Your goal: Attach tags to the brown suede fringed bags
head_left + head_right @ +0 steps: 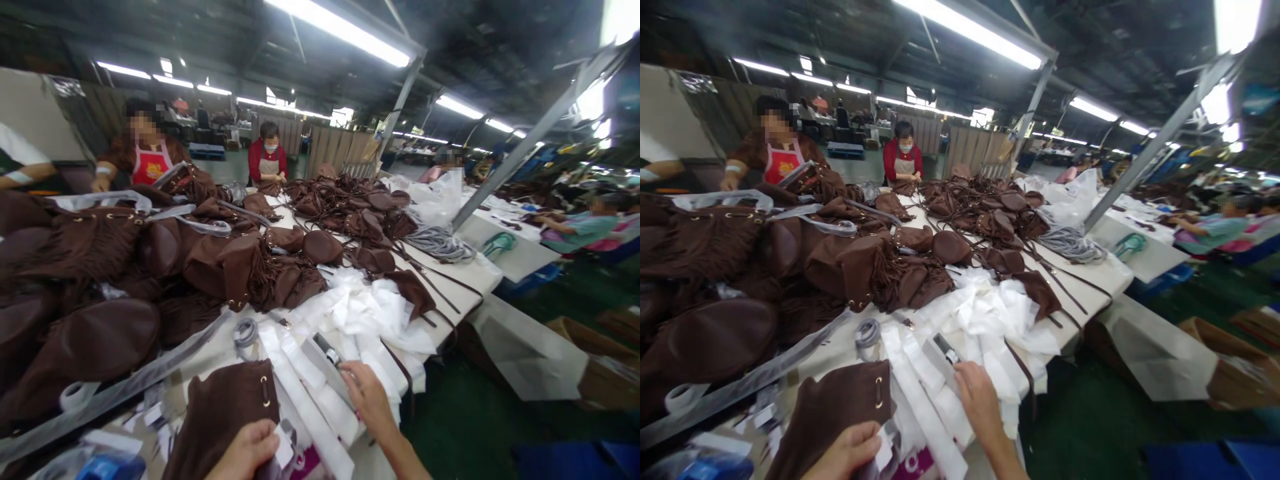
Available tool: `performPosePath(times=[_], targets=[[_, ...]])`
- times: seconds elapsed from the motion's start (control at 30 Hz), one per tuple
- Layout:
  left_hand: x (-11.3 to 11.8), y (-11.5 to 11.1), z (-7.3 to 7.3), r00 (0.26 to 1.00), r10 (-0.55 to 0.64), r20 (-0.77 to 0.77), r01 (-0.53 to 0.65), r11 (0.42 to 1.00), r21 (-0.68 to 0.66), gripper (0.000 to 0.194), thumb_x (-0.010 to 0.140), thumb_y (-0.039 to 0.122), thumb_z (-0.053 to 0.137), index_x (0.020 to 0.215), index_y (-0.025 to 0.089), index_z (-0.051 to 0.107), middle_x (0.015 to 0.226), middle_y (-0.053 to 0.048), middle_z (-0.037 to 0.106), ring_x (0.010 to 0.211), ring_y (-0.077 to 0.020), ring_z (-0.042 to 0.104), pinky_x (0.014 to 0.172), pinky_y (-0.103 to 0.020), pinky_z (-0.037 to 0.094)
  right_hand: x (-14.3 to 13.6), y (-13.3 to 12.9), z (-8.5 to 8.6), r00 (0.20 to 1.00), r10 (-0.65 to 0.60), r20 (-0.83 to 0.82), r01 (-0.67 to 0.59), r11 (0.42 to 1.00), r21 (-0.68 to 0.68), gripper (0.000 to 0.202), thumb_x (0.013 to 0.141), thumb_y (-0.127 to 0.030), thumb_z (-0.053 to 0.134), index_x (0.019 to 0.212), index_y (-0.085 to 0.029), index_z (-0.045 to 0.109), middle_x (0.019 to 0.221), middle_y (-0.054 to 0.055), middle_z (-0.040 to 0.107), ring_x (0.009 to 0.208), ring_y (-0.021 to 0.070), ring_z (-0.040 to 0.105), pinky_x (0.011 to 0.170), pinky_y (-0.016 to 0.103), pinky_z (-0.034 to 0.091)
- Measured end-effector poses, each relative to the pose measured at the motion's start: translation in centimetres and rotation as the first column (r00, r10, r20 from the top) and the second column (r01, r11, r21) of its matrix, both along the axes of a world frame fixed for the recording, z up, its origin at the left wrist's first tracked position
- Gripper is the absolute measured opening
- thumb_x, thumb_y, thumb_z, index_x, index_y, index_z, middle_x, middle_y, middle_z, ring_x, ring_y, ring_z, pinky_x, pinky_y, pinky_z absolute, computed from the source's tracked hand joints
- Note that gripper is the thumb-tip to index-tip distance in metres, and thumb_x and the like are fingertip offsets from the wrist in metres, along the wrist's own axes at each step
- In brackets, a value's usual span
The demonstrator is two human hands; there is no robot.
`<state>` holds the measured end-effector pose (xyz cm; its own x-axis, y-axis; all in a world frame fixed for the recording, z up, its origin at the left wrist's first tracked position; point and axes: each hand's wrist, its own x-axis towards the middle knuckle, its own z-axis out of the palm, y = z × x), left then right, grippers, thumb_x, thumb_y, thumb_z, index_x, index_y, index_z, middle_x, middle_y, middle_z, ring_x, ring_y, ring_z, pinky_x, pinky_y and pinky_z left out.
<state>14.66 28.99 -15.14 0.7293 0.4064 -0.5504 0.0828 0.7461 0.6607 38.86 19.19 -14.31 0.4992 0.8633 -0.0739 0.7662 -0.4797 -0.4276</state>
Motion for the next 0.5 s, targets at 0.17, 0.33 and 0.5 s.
performPosePath(times=[0.17,0.33,0.5], targets=[[0.5,-0.1,-0.4,0.995,0.047,-0.088,-0.032,0.986,0.163,0.056,0.047,0.064,0.081,0.059,0.016,0.056,0.055,0.002,0.055,0.052,-0.0092,0.043,0.052,-0.022,0.026,5.8,0.6,-2.1,0.992,-0.124,0.028,0.127,0.964,-0.235,0.030,0.095,-0.022,0.040,0.084,-0.018,0.068,0.093,0.012,0.072,0.096,0.0226,0.064,0.087,0.035,0.044],[0.5,-0.3,-0.6,0.994,0.056,-0.096,-0.035,0.977,0.210,0.060,0.046,0.067,0.079,0.059,0.017,0.051,0.054,0.003,0.054,0.051,-0.0087,0.041,0.052,-0.022,0.025,6.8,2.7,-3.3,0.981,-0.180,-0.075,0.137,0.910,-0.390,0.025,0.093,-0.037,0.054,0.094,-0.014,0.064,0.096,0.005,0.068,0.087,0.0180,0.064,0.081,0.039,0.052],[0.5,-0.4,-1.1,0.990,0.068,-0.126,-0.031,0.961,0.275,0.060,0.049,0.070,0.077,0.061,0.015,0.056,0.056,0.002,0.056,0.053,-0.0091,0.043,0.053,-0.022,0.026,8.3,2.6,-2.6,0.960,-0.161,-0.229,0.064,0.923,-0.379,0.024,0.091,-0.036,0.059,0.093,-0.014,0.065,0.091,0.002,0.068,0.075,0.0146,0.064,0.069,0.032,0.054]])
